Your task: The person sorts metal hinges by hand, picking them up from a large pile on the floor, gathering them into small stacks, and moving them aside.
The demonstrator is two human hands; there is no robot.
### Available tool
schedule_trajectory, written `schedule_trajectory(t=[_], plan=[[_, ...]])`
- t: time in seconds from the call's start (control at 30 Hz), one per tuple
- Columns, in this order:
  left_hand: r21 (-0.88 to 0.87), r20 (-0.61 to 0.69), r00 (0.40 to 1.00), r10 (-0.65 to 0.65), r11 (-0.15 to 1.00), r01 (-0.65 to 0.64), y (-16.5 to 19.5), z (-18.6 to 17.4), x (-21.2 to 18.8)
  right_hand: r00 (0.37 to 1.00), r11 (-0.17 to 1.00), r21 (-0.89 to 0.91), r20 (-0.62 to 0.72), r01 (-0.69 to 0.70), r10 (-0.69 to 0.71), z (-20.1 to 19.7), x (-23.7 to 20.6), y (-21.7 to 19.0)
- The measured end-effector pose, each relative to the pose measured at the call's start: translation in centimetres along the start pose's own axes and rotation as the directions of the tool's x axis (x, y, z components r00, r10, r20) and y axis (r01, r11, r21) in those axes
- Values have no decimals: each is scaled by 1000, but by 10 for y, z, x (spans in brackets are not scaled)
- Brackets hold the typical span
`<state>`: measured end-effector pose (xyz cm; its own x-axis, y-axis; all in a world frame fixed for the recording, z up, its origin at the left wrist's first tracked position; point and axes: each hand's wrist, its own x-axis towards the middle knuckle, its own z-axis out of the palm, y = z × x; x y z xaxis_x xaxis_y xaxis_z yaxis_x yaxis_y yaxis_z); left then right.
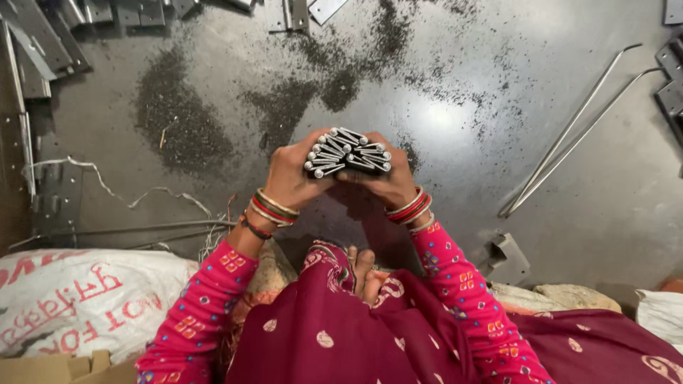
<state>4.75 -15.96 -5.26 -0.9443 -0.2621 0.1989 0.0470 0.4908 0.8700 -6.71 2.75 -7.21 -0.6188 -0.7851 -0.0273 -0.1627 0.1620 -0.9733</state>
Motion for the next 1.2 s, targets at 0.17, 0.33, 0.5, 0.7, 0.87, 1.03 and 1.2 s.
schedule_trajectory(t=[0.17,0.33,0.5,0.7,0.87,1.03,1.2], plan=[[32,10,997,74,997,-74,58,-31,-5,975,974,54,2,221,-222,-18,-16,-37],[-172,-56,988,145,973,-152,59,-31,-8,939,936,121,47,332,-339,-20,-14,-42],[-10,45,987,155,988,-155,4,-2,-10,968,968,140,109,209,-225,5,-6,8],[-165,98,989,-110,978,125,-26,13,-29,971,962,135,-10,239,-240,19,-10,30],[-119,123,986,-110,985,125,-9,0,2,987,978,134,-62,158,-151,10,-4,28],[300,316,915,-249,942,153,70,-9,30,968,576,813,-69,-86,242,25,-39,36],[768,432,740,-516,641,-2,149,51,47,922,-229,973,51,42,384,54,-89,35]])
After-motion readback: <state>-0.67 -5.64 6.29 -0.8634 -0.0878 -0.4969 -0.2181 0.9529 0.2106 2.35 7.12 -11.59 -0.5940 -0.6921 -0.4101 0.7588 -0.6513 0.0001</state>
